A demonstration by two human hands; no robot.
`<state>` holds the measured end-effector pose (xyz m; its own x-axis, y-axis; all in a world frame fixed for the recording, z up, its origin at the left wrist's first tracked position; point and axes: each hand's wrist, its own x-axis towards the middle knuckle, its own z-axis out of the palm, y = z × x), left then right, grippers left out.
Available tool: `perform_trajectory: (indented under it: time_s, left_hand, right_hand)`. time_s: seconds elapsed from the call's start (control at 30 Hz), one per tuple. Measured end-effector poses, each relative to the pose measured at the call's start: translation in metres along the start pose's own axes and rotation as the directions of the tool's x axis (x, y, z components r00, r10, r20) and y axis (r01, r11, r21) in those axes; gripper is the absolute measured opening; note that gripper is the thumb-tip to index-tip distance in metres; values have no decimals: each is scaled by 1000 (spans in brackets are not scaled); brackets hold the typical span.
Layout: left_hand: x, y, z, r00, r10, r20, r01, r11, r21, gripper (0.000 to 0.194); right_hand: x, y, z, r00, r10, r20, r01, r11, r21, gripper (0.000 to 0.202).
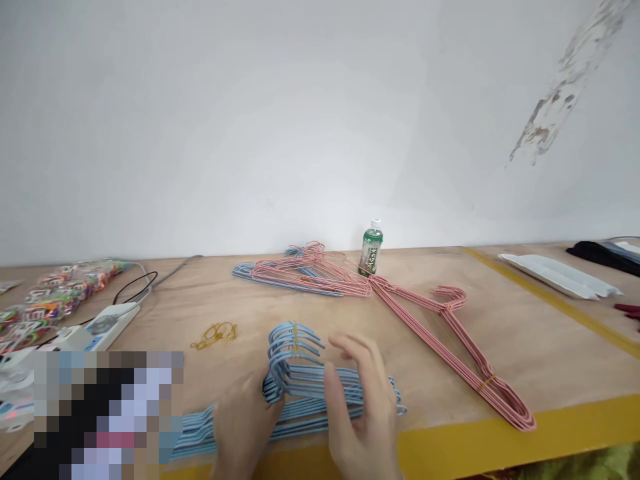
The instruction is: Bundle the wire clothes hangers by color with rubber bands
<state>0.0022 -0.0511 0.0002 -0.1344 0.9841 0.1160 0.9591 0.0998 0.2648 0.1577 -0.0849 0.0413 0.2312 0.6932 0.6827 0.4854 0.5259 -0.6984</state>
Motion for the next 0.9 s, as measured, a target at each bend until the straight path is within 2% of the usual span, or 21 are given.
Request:
perform_trajectory:
  time_s: [0.07, 0.2, 0.33, 0.47, 0.53, 0.6, 0.67, 0.77, 0.9]
  left_hand:
    - [-2, -1, 0, 1000, 8, 4, -8, 1000, -1, 18]
    - [-5, -2, 1, 1000, 9, -7, -9, 1000, 23, 16]
    - [-8, -3, 3, 1000, 19, 4, -19, 1000, 6, 18]
    - [-9, -4, 2, 1000, 9, 27, -9, 1000, -15, 25]
    - [-8, -4, 2, 999, 4, 33, -3, 1000, -19, 28]
    - [-8, -4, 2, 999, 7, 36, -6, 1000, -23, 28]
    - [-8, -5, 2, 999, 11, 34, -10, 1000, -25, 29]
    - [-9, -7, 4, 999, 21, 32, -20, 999, -25, 26]
    - [-12, -9, 6, 999, 30, 25, -29, 999, -24, 28]
  right_hand:
    - [17, 2, -4, 985, 35, 170, -43, 998, 42, 28]
    - [39, -3, 1, 894, 123, 432, -206, 967, 151, 29]
    - [42, 1, 8, 822, 180, 541, -336, 920, 204, 26]
    - [44, 17, 4, 773, 132, 620, -409, 852, 328, 25]
    - [47, 21, 0, 794, 80, 603, -351, 869, 348, 23]
    - [51, 21, -5, 817, -13, 576, -237, 904, 355, 20]
    - [57, 18, -11, 816, -109, 568, -126, 925, 358, 20]
    - [69, 10, -18, 760, -162, 629, -41, 954, 296, 23]
    - [88, 0, -23, 646, -206, 735, 59, 973, 221, 23]
